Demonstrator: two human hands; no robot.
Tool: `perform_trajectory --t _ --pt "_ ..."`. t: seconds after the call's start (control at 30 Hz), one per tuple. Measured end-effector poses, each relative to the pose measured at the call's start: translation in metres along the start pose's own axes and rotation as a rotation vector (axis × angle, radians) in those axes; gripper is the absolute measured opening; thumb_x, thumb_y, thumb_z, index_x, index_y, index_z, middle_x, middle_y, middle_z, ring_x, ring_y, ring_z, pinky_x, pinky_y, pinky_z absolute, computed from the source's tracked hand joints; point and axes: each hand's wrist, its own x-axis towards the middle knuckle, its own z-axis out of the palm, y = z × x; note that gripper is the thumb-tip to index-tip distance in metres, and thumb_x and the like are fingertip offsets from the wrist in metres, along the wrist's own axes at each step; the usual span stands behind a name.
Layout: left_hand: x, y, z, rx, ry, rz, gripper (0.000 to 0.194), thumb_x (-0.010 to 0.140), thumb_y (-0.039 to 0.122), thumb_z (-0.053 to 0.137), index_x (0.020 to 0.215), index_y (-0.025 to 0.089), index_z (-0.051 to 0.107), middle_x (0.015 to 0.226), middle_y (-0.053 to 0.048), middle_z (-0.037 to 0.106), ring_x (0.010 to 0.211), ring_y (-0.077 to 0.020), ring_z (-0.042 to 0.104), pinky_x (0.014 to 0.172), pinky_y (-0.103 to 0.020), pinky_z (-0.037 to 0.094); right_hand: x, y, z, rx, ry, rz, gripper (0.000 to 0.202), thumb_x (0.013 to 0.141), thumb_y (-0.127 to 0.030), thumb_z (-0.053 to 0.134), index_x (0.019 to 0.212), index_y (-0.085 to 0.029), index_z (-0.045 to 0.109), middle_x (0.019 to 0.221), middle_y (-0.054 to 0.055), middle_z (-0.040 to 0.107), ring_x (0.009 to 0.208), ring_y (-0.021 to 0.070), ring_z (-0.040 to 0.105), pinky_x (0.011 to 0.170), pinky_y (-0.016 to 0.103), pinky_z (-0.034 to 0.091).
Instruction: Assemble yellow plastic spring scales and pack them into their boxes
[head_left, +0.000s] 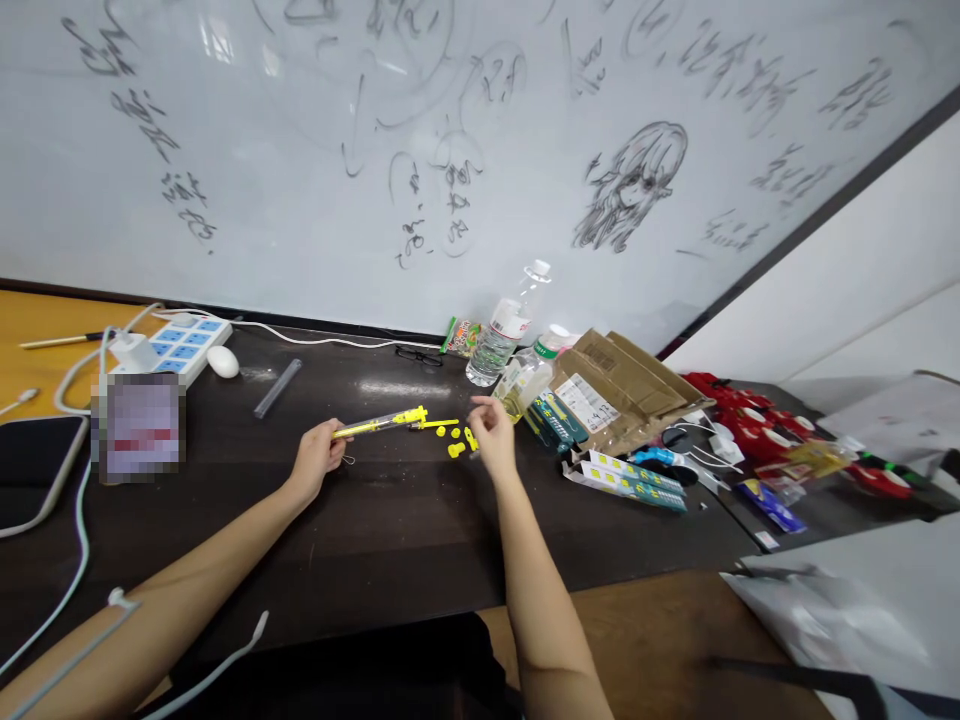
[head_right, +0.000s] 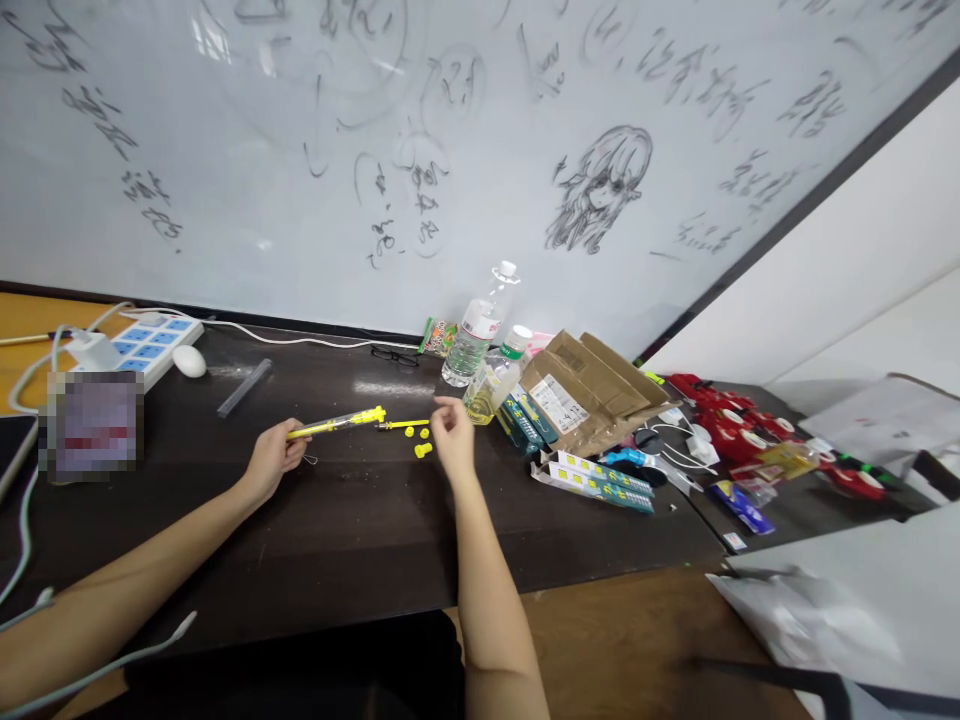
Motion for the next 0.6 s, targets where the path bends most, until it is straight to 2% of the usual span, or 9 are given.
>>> perform_trajectory --t 0.03,0.07,0.13,0.23,0.33,0.53,0.6 --pt "0.000 0.000 0.000 -0.005 0.006 0.001 0.030 0.079 0.037 0.045 0.060 0.015 0.051 0.040 0.009 0.028 0.030 -0.0032 0.020 0.032 -0.015 0.014 0.004 0.004 -0.013 -0.173 0.038 0.003 0.017 0.077 -0.024 0.050 0.092 -0.019 0.058 0.070 -0.001 0.055 0.064 0.0135 0.052 0.061 0.026 0.042" --pt "0.000 0.000 0.000 -0.009 0.010 -0.002 0.030 0.079 0.038 0.046 0.060 0.015 0.051 0.040 0.009 0.028 0.030 -0.0031 0.019 0.032 -0.015 0.014 0.007 0.008 -0.025 -0.337 0.021 0.036 0.016 0.076 -0.022 0.049 0.089 -0.018 0.059 0.071 0.000 0.056 0.066 0.0145 0.052 0.063 0.027 0.041" --pt "-0.001 0.000 0.001 -0.014 0.012 -0.010 0.030 0.079 0.038 0.046 0.060 0.015 0.052 0.040 0.009 0.028 0.030 -0.0029 0.019 0.032 -0.015 0.014 0.009 0.017 -0.044 -0.588 -0.110 0.127 0.018 0.073 -0.019 0.052 0.088 -0.019 0.061 0.069 -0.001 0.054 0.065 0.0148 0.052 0.062 0.027 0.038" --pt "-0.001 -0.001 0.001 -0.011 0.007 -0.015 0.031 0.079 0.038 0.047 0.060 0.015 0.052 0.040 0.009 0.027 0.030 -0.0025 0.019 0.032 -0.015 0.014 0.006 0.027 -0.055 -0.755 -0.303 0.176 0.026 0.068 -0.016 0.057 0.093 -0.019 0.063 0.071 -0.001 0.054 0.067 0.0145 0.052 0.061 0.024 0.036" --pt "-0.001 -0.001 0.000 0.002 -0.003 -0.016 0.030 0.079 0.037 0.047 0.060 0.014 0.052 0.040 0.009 0.028 0.030 -0.0024 0.019 0.032 -0.015 0.014 0.002 0.027 -0.050 -0.814 -0.366 0.162 0.030 0.069 -0.013 0.056 0.097 -0.020 0.062 0.076 -0.001 0.054 0.070 0.0141 0.053 0.061 0.024 0.035" --pt "-0.002 0.001 0.002 0.029 -0.004 -0.004 0.027 0.076 0.036 0.047 0.059 0.015 0.051 0.039 0.009 0.028 0.030 -0.0028 0.020 0.032 -0.015 0.014 0.000 0.017 -0.020 -0.815 -0.294 -0.018 0.019 0.082 -0.023 0.051 0.098 -0.022 0.062 0.089 0.003 0.054 0.084 0.0170 0.054 0.068 0.026 0.039" --pt "-0.003 0.001 0.002 0.038 -0.004 -0.005 0.027 0.076 0.035 0.047 0.058 0.015 0.051 0.039 0.009 0.028 0.030 -0.0028 0.020 0.032 -0.015 0.015 -0.002 0.018 -0.008 -0.857 -0.275 -0.061 0.016 0.083 -0.025 0.053 0.095 -0.022 0.063 0.090 0.005 0.054 0.086 0.0188 0.053 0.070 0.027 0.040"
